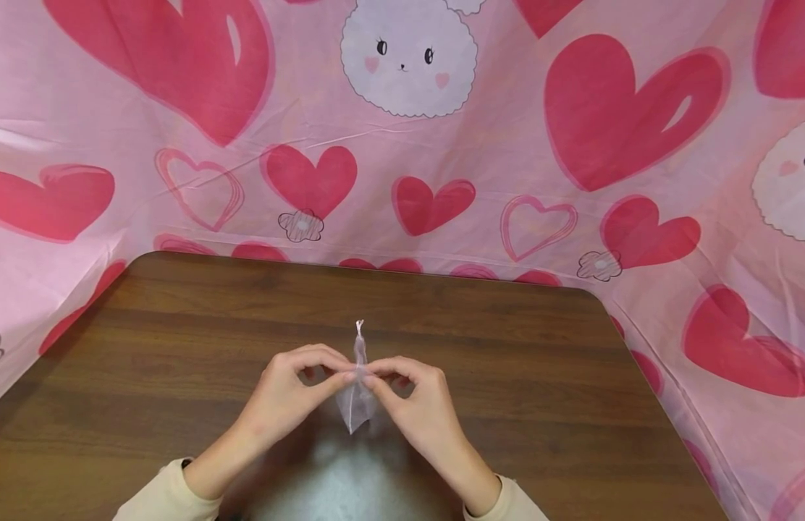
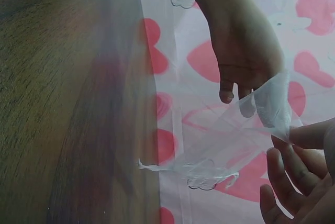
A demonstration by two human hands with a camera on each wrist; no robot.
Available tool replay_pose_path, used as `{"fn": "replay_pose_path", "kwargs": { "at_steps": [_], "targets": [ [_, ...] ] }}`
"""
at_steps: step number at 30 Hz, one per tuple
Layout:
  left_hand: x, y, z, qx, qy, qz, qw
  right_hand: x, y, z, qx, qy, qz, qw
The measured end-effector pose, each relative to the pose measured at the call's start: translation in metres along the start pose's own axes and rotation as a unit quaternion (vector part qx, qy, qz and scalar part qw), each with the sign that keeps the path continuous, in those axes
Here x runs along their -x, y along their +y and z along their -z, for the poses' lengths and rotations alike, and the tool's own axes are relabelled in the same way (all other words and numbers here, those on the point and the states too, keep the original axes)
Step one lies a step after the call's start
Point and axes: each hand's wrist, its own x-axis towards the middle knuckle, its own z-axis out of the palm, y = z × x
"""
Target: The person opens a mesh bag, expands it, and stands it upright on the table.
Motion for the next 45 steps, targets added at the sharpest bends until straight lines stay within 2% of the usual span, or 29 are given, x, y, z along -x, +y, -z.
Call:
{"fn": "replay_pose_path", "kwargs": {
  "at_steps": [4,7,12,18,22,27,32,35,39,42,45],
  "targets": [
    [0.000,-0.002,-0.001,-0.021,0.020,0.005,0.9996,0.000,0.001,-0.001,0.004,-0.002,0.018,1.000],
    [0.002,-0.004,-0.001,-0.066,0.045,-0.004,0.9968,0.000,0.001,-0.002,0.004,0.004,0.030,1.000],
    [0.004,-0.007,-0.004,-0.148,0.078,-0.059,0.9841,-0.001,0.003,-0.002,0.021,0.028,0.053,0.998],
    [0.004,-0.008,-0.006,-0.206,0.074,-0.126,0.9677,-0.003,0.004,-0.003,0.058,0.039,0.058,0.996],
    [0.003,-0.008,-0.007,-0.225,0.086,-0.158,0.9576,-0.004,0.003,-0.003,0.084,0.026,0.043,0.995],
    [0.003,-0.009,-0.006,-0.249,0.118,-0.137,0.9516,-0.002,0.002,-0.004,0.125,-0.002,0.018,0.992],
    [0.003,-0.011,-0.005,-0.261,0.122,-0.128,0.9491,-0.001,0.001,-0.004,0.175,0.019,0.017,0.984],
    [0.003,-0.012,-0.004,-0.258,0.106,-0.152,0.9481,-0.001,-0.001,-0.003,0.194,0.026,0.010,0.981],
    [0.003,-0.012,-0.005,-0.259,0.088,-0.200,0.9408,-0.002,-0.003,-0.004,0.206,0.022,0.011,0.978],
    [0.003,-0.013,-0.006,-0.266,0.097,-0.215,0.9346,-0.002,-0.003,-0.004,0.205,0.023,0.026,0.978],
    [0.003,-0.014,-0.006,-0.272,0.121,-0.209,0.9313,-0.002,-0.003,-0.003,0.218,0.016,0.041,0.975]
  ]
}}
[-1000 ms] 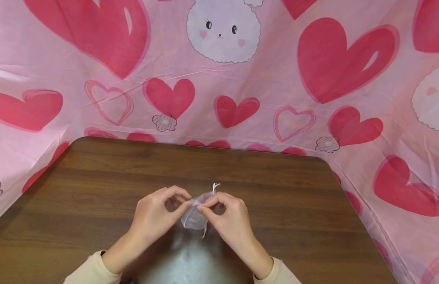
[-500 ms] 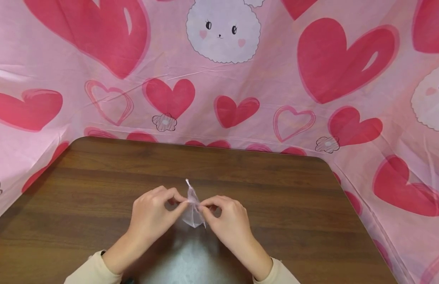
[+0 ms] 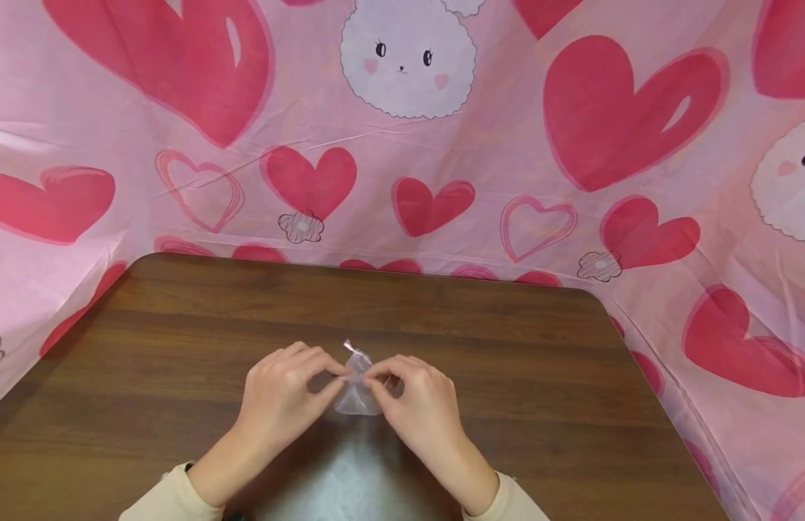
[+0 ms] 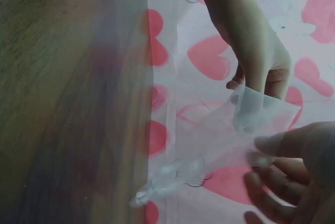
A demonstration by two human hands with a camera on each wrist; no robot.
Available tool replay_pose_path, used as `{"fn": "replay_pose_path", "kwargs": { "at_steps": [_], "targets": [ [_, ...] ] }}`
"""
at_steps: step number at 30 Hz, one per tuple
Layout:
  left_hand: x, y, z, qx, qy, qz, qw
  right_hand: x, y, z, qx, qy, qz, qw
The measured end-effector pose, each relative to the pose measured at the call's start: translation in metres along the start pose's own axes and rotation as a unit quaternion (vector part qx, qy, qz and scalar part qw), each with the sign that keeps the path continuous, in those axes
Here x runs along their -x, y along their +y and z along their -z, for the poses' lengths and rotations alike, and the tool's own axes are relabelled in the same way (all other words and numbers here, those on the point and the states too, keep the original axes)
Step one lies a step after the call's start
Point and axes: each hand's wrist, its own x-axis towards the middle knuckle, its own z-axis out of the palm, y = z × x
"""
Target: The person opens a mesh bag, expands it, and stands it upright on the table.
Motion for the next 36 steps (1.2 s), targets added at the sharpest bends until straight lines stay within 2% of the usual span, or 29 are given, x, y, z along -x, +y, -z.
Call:
{"fn": "replay_pose_path", "kwargs": {
  "at_steps": [5,11,14,19,21,24,27,31,36],
  "targets": [
    [-0.001,0.000,0.000,-0.015,0.027,0.018,0.9994,0.000,0.000,0.004,0.041,-0.015,-0.001,0.999],
    [-0.001,-0.003,-0.001,-0.042,0.041,0.011,0.9982,-0.002,0.001,0.007,0.052,0.004,0.010,0.999],
    [-0.001,-0.004,-0.001,-0.044,0.023,0.005,0.9988,-0.003,0.002,0.008,0.056,0.008,0.017,0.998],
    [-0.002,-0.002,0.001,-0.022,-0.036,-0.018,0.9989,-0.006,0.003,0.007,0.066,0.015,0.041,0.997],
    [-0.002,-0.001,0.000,-0.020,-0.043,-0.027,0.9985,-0.008,0.003,0.006,0.064,0.015,0.055,0.996],
    [-0.003,0.001,0.000,-0.033,-0.030,-0.031,0.9985,-0.011,0.002,0.005,0.054,0.005,0.066,0.996],
    [-0.003,0.000,-0.001,-0.050,-0.010,-0.032,0.9982,-0.012,-0.001,0.006,0.035,-0.017,0.049,0.998],
    [-0.004,0.000,-0.002,-0.075,0.011,-0.047,0.9960,-0.014,-0.004,0.008,0.015,-0.054,0.000,0.998],
    [-0.006,0.001,-0.002,-0.077,0.030,-0.046,0.9955,-0.014,-0.006,0.008,0.034,-0.077,-0.031,0.996]
  ]
}}
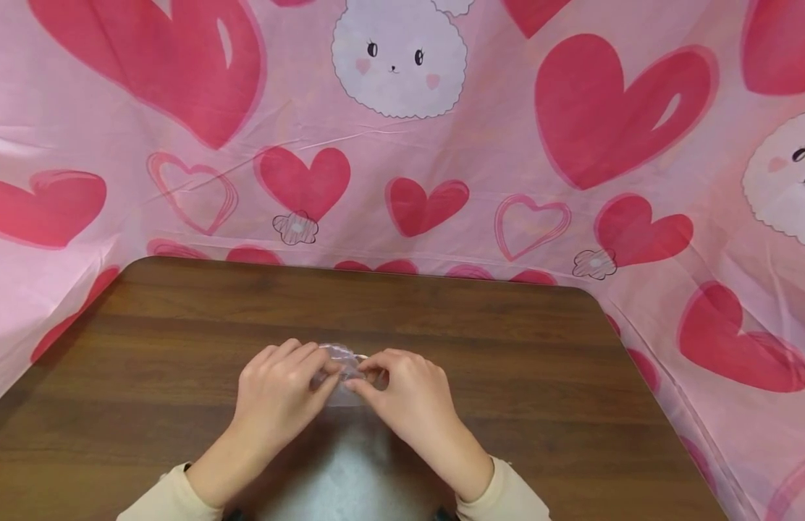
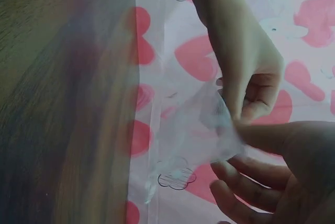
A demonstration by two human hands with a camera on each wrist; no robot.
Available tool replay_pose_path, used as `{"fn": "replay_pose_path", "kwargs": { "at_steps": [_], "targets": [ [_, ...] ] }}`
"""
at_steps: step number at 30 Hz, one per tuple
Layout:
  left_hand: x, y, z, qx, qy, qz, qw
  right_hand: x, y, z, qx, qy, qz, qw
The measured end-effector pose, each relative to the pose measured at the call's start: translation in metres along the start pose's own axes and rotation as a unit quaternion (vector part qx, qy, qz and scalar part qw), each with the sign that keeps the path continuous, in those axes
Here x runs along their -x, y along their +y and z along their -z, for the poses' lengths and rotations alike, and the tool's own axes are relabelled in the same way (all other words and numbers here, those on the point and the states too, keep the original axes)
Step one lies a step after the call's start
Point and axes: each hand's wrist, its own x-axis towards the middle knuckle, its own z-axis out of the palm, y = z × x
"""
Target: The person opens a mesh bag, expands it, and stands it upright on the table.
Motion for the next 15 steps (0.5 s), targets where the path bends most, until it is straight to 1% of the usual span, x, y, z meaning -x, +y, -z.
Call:
{"fn": "replay_pose_path", "kwargs": {
  "at_steps": [3,7,10,15],
  "targets": [
    [-0.0006,0.0007,0.0006,0.014,0.006,0.021,0.9997,-0.0002,0.0002,-0.0007,0.015,0.006,-0.005,1.000],
    [-0.0001,0.0013,0.0011,0.026,0.006,0.043,0.9987,-0.0004,0.0009,-0.0008,0.018,0.030,-0.009,0.999],
    [0.0008,0.0017,0.0010,0.027,0.001,0.047,0.9985,-0.0008,0.0006,-0.0004,0.011,0.046,-0.006,0.999],
    [0.0010,0.0024,-0.0005,0.027,0.003,0.034,0.9990,-0.0010,-0.0007,-0.0002,-0.002,0.054,0.002,0.999]
  ]
}}
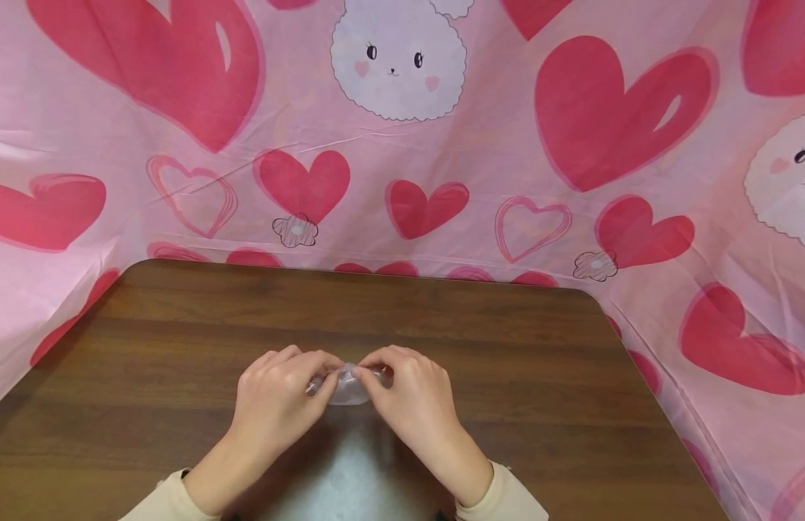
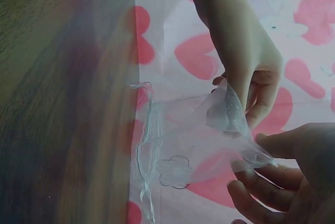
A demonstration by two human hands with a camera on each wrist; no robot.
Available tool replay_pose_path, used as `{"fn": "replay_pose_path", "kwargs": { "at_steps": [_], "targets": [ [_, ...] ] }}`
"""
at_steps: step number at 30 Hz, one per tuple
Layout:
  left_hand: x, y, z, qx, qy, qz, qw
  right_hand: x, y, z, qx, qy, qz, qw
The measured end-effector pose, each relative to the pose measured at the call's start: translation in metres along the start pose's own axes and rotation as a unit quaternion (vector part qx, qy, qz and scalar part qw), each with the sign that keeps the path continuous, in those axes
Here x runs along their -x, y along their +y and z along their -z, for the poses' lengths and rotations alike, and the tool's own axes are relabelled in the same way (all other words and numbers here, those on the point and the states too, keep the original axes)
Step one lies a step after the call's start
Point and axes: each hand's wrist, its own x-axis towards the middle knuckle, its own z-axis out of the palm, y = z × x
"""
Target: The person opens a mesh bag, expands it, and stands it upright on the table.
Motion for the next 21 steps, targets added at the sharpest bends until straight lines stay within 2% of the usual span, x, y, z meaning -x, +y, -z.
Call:
{"fn": "replay_pose_path", "kwargs": {
  "at_steps": [10,17,21],
  "targets": [
    [-0.0020,-0.0027,-0.0014,-0.044,0.021,-0.063,0.9968,-0.0003,-0.0010,-0.0028,0.008,-0.008,0.005,1.000],
    [-0.0021,-0.0015,-0.0012,-0.017,0.021,-0.046,0.9986,0.0003,-0.0018,-0.0034,0.012,-0.040,-0.001,0.999],
    [-0.0013,-0.0015,-0.0009,-0.006,0.012,-0.026,0.9996,0.0004,0.0001,-0.0036,0.030,-0.039,-0.010,0.999]
  ]
}}
